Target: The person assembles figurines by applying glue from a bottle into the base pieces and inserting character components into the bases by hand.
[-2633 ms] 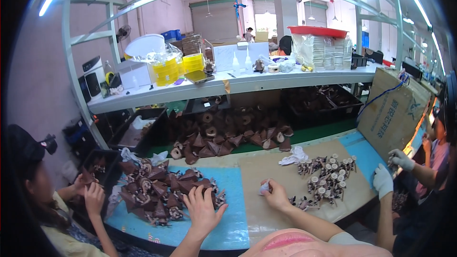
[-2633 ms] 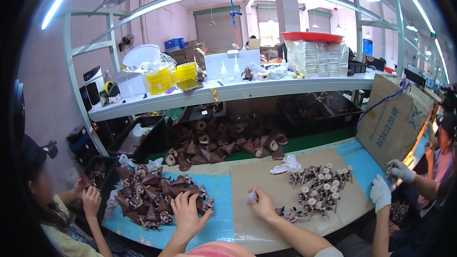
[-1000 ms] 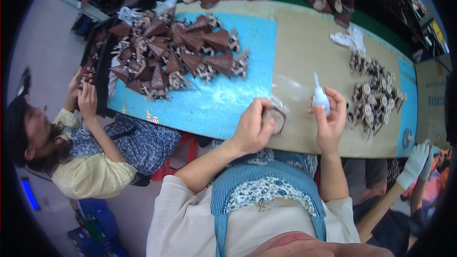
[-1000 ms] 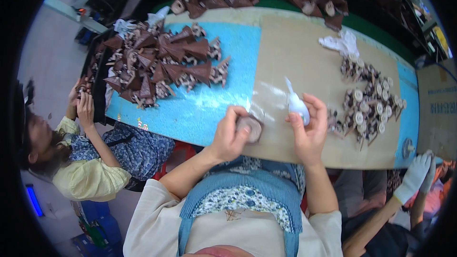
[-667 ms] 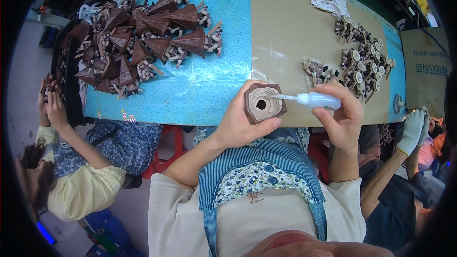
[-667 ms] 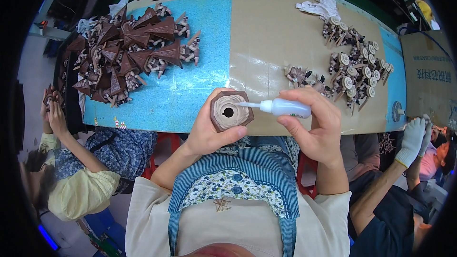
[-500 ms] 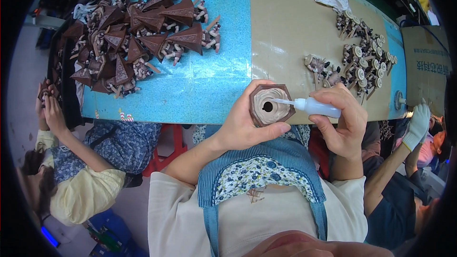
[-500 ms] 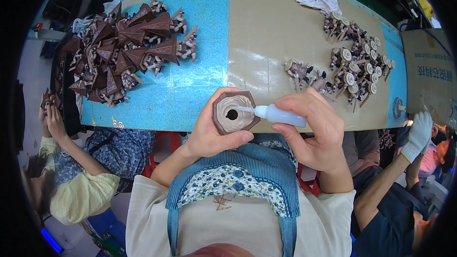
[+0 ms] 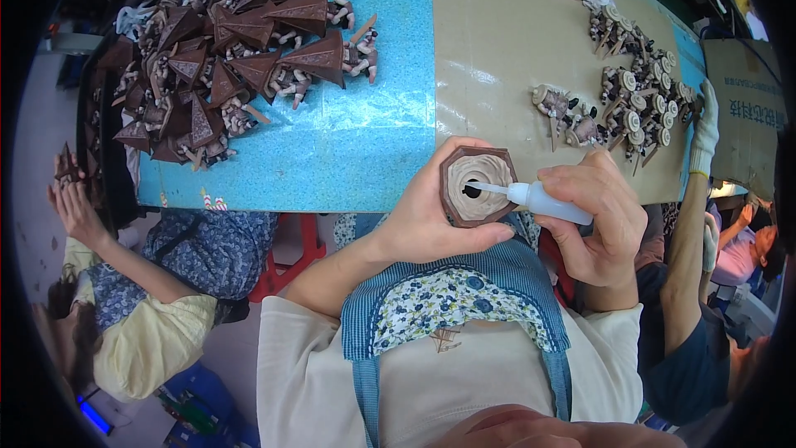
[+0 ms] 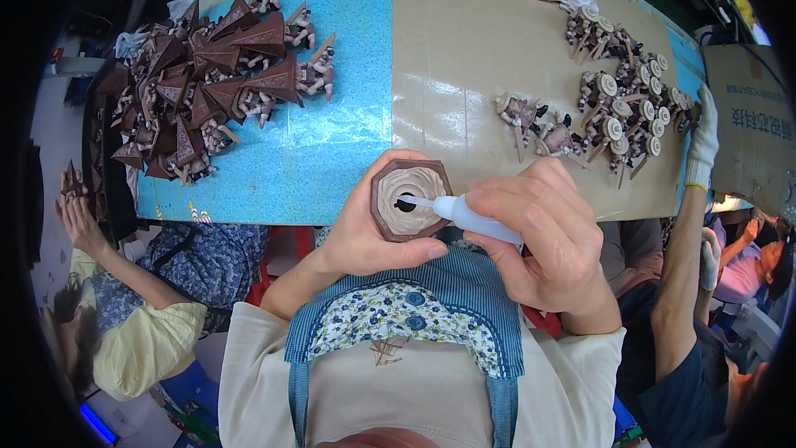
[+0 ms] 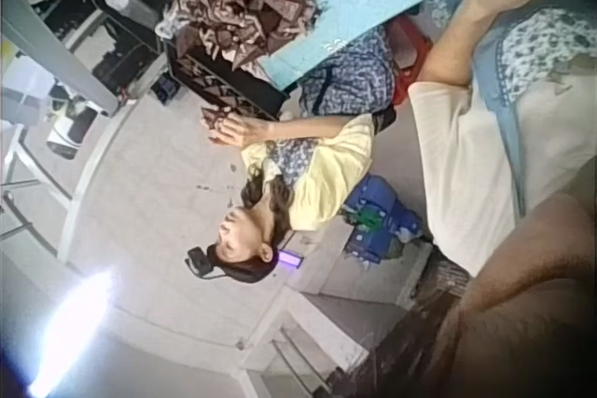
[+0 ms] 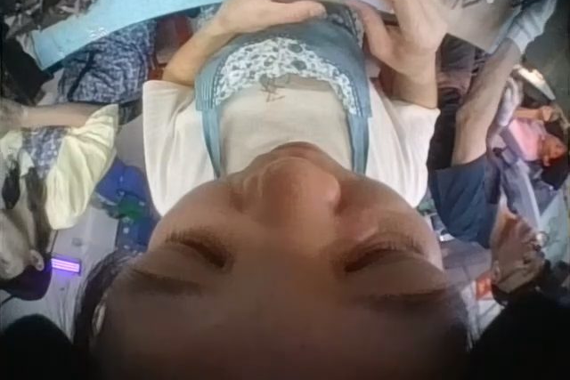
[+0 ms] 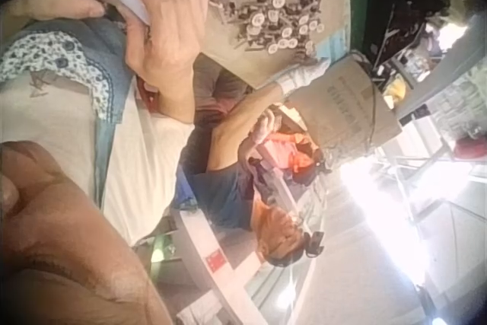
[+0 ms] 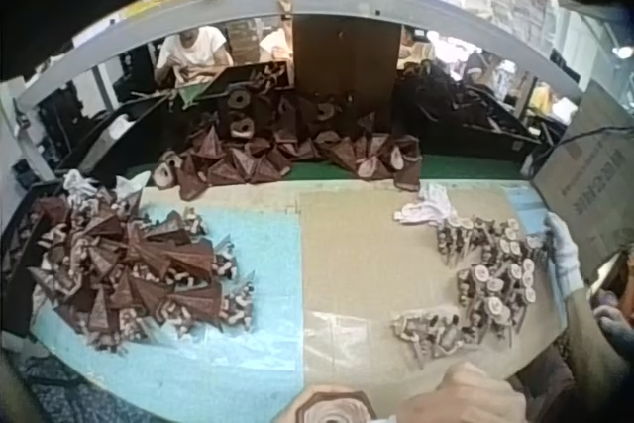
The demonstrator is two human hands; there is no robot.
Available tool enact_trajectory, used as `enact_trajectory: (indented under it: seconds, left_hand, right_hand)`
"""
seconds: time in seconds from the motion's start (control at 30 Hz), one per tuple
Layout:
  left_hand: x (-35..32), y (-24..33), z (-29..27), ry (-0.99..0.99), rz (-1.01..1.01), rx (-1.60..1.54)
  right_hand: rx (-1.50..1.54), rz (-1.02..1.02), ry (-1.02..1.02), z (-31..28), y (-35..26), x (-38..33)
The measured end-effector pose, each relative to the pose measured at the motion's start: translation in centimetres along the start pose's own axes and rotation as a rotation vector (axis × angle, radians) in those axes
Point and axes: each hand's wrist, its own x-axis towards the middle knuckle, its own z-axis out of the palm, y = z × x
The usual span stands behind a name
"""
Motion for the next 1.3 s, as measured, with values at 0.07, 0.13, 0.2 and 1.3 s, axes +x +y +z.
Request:
enact_trajectory:
  seconds: [0.07,0.13,0.2,1.3]
  left_hand:
    - [-0.1,-0.1,0.0,0.010,0.001,0.004]
    - [-0.1,-0.2,0.0,0.019,0.003,0.008]
    - [-0.1,0.0,0.0,0.015,-0.016,-0.004]
    - [0.2,2.5,-2.4,0.279,0.523,1.136]
  right_hand:
    - [-0.003,-0.016,-0.005,0.1,0.1,0.0]
    - [0.008,-0.009,-0.002,0.1,0.2,0.0]
    - [0.018,-0.001,0.002,0.2,0.2,-0.1]
    - [-0.247,0.456,0.108,2.9,12.6,5.1]
